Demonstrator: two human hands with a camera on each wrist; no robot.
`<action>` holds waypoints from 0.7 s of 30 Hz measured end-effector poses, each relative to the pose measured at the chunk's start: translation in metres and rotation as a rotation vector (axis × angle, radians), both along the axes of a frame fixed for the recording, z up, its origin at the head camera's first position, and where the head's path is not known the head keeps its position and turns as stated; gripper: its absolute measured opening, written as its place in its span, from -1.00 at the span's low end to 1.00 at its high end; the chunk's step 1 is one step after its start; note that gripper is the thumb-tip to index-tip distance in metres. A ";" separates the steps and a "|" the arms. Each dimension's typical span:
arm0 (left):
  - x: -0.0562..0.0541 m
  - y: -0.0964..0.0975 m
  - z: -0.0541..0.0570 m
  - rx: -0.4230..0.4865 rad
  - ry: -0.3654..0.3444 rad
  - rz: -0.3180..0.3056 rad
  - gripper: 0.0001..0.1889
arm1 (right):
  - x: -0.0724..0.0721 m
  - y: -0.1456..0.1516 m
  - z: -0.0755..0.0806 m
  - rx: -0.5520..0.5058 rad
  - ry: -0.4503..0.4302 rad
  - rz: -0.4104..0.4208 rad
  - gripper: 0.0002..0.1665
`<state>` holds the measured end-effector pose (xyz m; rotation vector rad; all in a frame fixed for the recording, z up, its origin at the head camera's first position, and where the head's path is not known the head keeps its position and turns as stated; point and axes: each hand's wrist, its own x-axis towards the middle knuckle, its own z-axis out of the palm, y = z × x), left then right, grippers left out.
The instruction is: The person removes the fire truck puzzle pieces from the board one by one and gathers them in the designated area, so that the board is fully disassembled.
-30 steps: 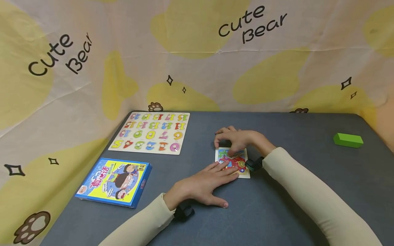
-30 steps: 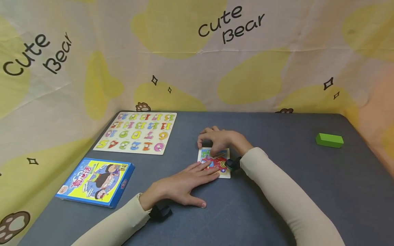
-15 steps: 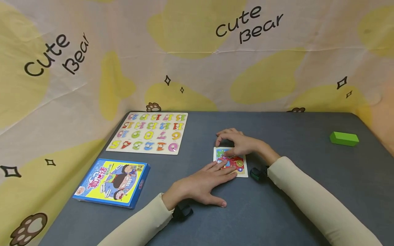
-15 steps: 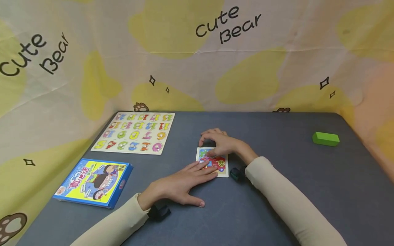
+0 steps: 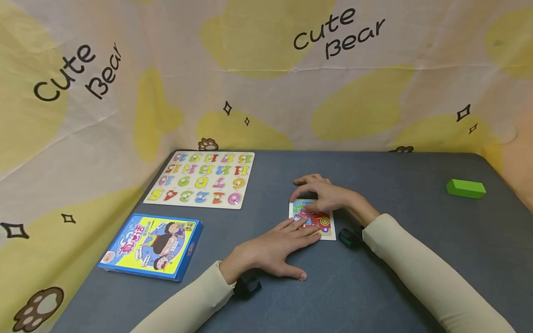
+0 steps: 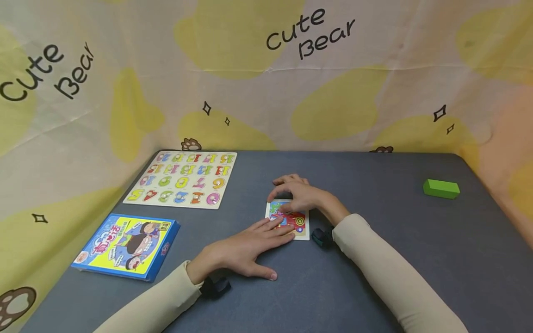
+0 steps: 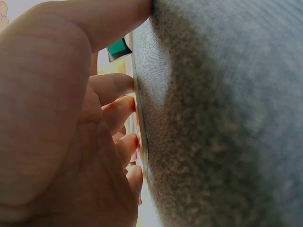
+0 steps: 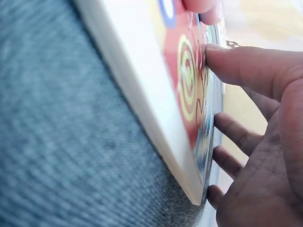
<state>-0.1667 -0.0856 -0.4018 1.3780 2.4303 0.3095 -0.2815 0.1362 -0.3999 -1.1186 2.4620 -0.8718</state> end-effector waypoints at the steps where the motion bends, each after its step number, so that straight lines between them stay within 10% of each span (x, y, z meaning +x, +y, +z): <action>1: 0.000 0.000 0.000 0.000 -0.002 -0.001 -0.06 | 0.000 0.000 0.000 0.003 0.000 0.002 -0.60; 21: 0.000 -0.001 -0.002 -0.003 0.004 -0.001 -0.06 | -0.005 0.006 -0.010 -0.051 -0.040 0.021 -0.63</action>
